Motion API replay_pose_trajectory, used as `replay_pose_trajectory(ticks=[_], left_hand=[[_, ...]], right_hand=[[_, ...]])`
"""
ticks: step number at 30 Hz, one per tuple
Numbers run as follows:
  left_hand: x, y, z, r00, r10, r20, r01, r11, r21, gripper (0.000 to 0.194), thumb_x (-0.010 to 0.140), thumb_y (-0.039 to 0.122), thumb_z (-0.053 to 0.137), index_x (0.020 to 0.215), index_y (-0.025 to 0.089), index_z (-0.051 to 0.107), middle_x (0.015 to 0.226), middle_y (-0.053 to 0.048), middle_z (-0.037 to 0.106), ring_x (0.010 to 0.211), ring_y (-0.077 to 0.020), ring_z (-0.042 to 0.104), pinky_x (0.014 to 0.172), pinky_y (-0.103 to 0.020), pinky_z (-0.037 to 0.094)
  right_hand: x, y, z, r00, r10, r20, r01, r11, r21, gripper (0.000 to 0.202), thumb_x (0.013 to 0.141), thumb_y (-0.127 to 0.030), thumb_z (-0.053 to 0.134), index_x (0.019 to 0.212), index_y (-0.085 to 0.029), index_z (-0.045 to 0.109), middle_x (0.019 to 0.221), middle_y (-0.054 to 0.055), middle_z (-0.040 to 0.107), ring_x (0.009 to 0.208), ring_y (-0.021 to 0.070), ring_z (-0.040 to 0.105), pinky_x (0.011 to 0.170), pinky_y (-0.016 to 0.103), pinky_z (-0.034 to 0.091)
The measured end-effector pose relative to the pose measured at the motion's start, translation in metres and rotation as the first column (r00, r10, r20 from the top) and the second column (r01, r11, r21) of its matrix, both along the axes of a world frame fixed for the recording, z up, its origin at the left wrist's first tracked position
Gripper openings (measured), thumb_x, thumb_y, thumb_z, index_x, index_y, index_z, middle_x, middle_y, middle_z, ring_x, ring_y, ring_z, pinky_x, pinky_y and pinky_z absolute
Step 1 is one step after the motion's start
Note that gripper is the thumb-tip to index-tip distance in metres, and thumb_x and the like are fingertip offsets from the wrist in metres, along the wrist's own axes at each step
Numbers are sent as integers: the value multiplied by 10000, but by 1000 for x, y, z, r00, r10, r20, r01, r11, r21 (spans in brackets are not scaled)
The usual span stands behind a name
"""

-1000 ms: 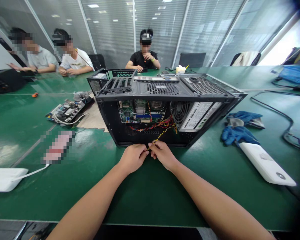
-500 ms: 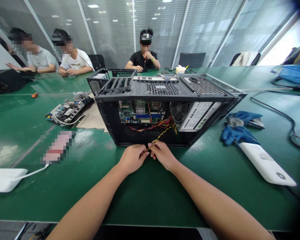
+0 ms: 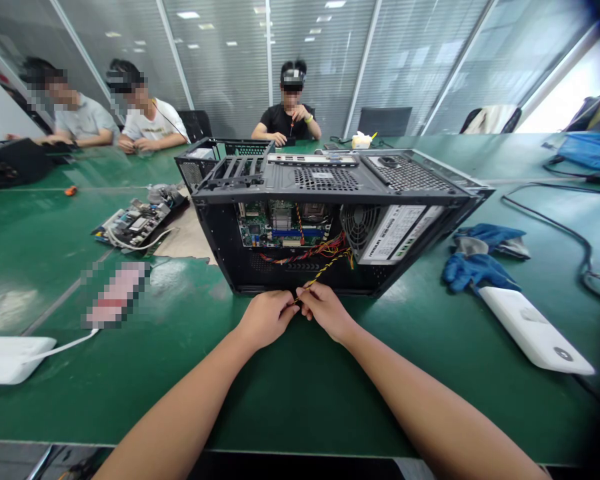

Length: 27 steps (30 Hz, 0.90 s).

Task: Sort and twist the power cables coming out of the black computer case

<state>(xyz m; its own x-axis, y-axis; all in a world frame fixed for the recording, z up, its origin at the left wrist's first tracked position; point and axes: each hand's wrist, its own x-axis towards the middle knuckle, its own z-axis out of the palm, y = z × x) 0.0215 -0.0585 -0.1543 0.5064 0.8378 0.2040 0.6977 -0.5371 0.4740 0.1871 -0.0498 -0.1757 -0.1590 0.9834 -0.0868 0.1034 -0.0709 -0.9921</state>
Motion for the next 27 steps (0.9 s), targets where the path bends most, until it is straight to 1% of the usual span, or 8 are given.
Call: replay_pose_trajectory(ticks=[6,13,21,27], left_hand=[[-1,1,0,1000,-17,-8,17,1000,9,128,900,200,524,783,178,571,738,-9,592,685,-142,559,643,-252,406],[1,0,2,999,-4,-37,4,1000,13,184,925,215,476,780,182,584,742,-19,597,694,-149,569,652,-257,425],[-1,1,-3,1000,-15,-23,16,1000,17,149,914,223,506,797,183,588,751,-16,606,705,-149,578,659,-258,422],[-1,1,-2,999,-9,-40,10,1000,24,154,916,223,500,798,182,591,750,-17,607,695,-149,574,654,-261,422]], right_hand=[[0,-1,1,1000,-5,-9,5,1000,-3,289,824,-446,572,705,-191,510,499,-45,517,448,100,490,464,236,393],[0,0,2,1000,-14,-8,14,1000,-12,308,813,-471,586,703,-195,508,500,-45,516,444,103,492,459,241,396],[0,-1,1,1000,-5,18,5,1000,1,295,835,-446,562,696,-193,503,502,-42,522,442,99,489,460,237,390],[0,0,2,1000,-7,15,7,1000,-2,288,833,-440,560,699,-192,506,502,-44,518,443,101,491,458,238,390]])
